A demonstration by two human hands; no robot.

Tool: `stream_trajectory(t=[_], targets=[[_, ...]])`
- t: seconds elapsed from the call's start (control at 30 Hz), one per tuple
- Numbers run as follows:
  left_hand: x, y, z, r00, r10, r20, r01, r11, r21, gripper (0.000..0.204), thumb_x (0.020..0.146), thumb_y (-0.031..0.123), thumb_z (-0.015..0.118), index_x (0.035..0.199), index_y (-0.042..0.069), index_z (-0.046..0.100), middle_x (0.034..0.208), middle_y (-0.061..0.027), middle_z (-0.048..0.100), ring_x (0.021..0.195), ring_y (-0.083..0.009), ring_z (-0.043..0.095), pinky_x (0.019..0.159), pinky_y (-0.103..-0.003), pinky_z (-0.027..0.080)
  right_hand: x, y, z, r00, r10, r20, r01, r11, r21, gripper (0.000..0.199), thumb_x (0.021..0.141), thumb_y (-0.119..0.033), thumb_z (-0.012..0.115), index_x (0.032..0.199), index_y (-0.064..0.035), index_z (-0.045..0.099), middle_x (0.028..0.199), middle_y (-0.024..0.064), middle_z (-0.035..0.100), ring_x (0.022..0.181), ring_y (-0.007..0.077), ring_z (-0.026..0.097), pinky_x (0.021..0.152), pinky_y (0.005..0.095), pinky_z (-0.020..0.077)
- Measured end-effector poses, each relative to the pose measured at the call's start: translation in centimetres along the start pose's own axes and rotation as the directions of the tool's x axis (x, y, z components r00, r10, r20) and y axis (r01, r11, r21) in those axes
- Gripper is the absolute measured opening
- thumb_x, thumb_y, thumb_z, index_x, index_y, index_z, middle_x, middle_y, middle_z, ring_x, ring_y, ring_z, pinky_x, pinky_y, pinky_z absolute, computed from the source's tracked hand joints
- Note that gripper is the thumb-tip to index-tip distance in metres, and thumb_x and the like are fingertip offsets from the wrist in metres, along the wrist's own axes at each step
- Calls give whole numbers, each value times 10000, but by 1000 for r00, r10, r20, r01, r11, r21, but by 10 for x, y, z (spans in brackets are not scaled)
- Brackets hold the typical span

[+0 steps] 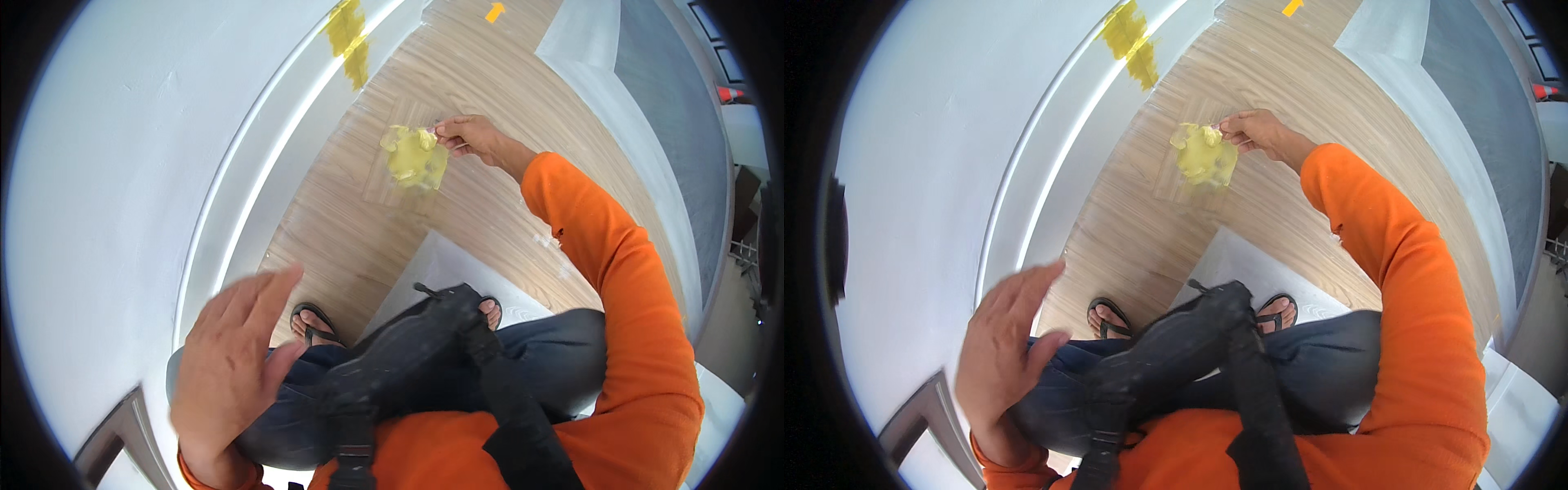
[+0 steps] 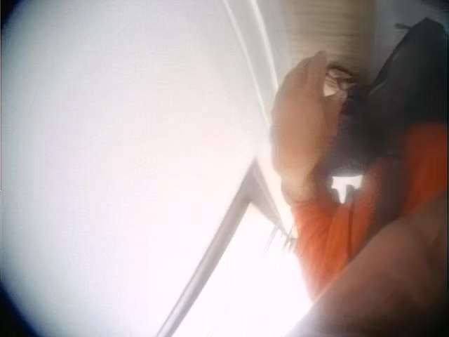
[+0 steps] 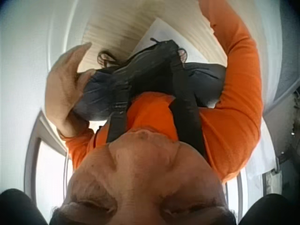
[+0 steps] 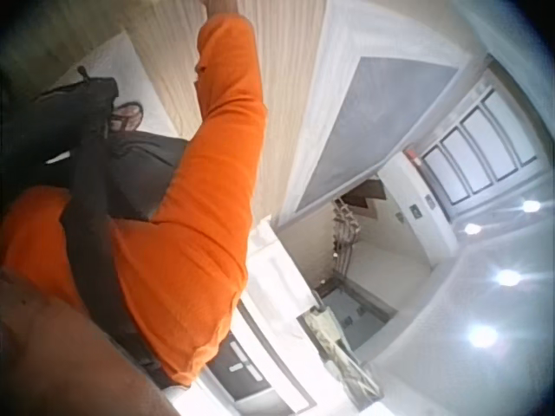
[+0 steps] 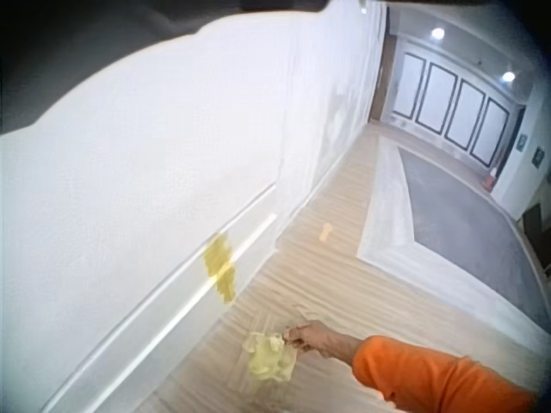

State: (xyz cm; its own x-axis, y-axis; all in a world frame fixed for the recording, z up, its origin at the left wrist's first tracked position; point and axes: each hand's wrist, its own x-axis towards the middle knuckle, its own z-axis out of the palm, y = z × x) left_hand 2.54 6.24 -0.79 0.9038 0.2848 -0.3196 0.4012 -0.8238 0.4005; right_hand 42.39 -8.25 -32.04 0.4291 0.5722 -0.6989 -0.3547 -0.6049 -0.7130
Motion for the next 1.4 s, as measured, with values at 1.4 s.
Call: stream_trajectory(t=[1.4], targets=[[5, 8, -16, 989, 69, 133, -73, 997, 19, 599, 922, 421, 726, 1393, 60, 640, 1284, -183, 703, 1204, -411, 658, 1063, -478, 523, 33, -3, 32, 765, -627, 146, 267, 102, -958, 179, 942, -111, 633, 1032, -93, 788, 1066, 111, 734, 1070, 339, 687, 881, 478, 582]])
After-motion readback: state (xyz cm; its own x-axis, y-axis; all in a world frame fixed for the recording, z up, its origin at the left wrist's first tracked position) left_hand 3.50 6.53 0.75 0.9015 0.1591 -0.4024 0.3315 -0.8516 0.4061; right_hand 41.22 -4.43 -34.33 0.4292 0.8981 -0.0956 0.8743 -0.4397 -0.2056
